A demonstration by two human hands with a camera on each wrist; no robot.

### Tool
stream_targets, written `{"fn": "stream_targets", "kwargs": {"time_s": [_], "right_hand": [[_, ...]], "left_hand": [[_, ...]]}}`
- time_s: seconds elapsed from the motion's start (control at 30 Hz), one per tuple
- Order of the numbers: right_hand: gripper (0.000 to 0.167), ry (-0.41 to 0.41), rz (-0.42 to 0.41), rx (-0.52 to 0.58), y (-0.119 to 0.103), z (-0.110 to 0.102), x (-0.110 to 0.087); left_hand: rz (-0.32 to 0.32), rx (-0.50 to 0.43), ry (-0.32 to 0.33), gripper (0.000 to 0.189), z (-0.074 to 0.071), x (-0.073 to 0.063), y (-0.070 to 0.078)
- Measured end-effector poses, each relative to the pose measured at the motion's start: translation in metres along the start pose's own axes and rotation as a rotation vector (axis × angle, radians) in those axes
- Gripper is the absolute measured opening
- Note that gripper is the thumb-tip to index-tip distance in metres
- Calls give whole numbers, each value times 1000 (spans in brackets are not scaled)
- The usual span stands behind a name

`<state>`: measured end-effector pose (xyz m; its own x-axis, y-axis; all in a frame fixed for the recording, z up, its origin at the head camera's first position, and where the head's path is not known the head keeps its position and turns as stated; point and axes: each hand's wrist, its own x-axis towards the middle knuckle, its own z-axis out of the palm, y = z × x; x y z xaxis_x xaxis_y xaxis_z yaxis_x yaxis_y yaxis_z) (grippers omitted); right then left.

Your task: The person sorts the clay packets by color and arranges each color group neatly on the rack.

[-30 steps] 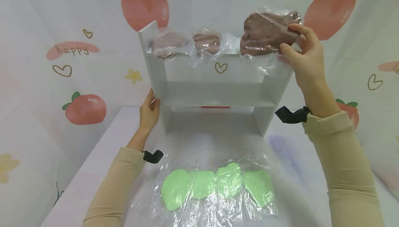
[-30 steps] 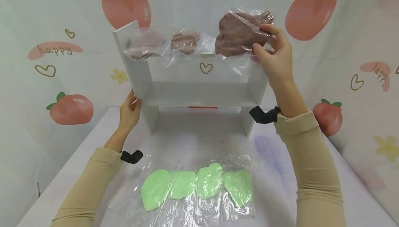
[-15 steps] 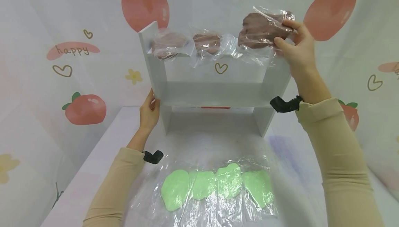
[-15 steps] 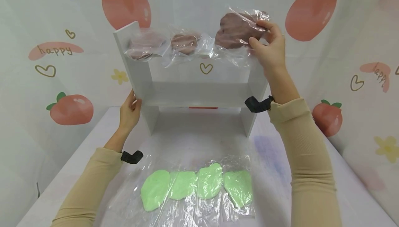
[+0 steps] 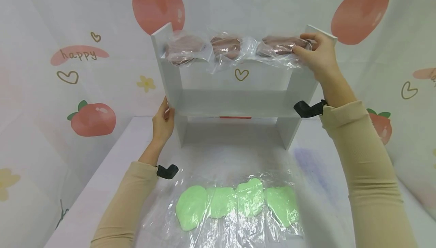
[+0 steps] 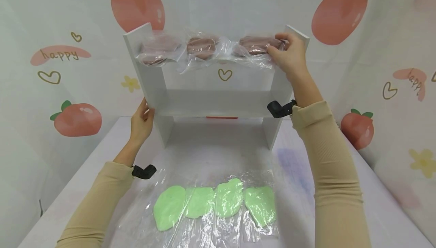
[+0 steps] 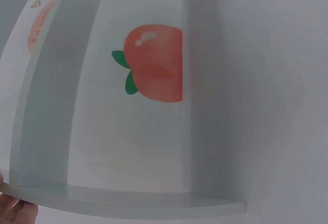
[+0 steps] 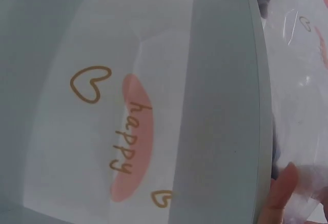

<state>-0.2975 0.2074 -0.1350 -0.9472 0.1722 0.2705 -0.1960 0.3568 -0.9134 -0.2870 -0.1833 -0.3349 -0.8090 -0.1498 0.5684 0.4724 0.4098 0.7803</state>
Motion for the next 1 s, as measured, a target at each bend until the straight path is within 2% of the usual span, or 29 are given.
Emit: {"fn": "stream_targets", "kwargs": {"time_s": [0.2, 0.37, 0.53, 0.67, 0.9, 1.0], "right_hand": [[50, -15, 14, -86, -2, 0, 1], [53, -31, 58, -130, -6, -1, 3], [58, -64, 87, -112, -10, -2, 4], [59, -82, 103, -56, -9, -6, 4], [61, -72, 113, -71, -7, -16, 2], [61, -61, 115, -36, -6, -19, 0]], "left_hand": [[2, 0, -3, 52, 0, -1, -1], [14, 0, 4, 52, 0, 0, -2], [12, -4, 7, 51, 1, 0, -4], [14, -5, 4, 51, 1, 0, -4], [30, -16, 10, 52, 1, 1, -4], [22, -13, 8, 52, 1, 1, -4]]}}
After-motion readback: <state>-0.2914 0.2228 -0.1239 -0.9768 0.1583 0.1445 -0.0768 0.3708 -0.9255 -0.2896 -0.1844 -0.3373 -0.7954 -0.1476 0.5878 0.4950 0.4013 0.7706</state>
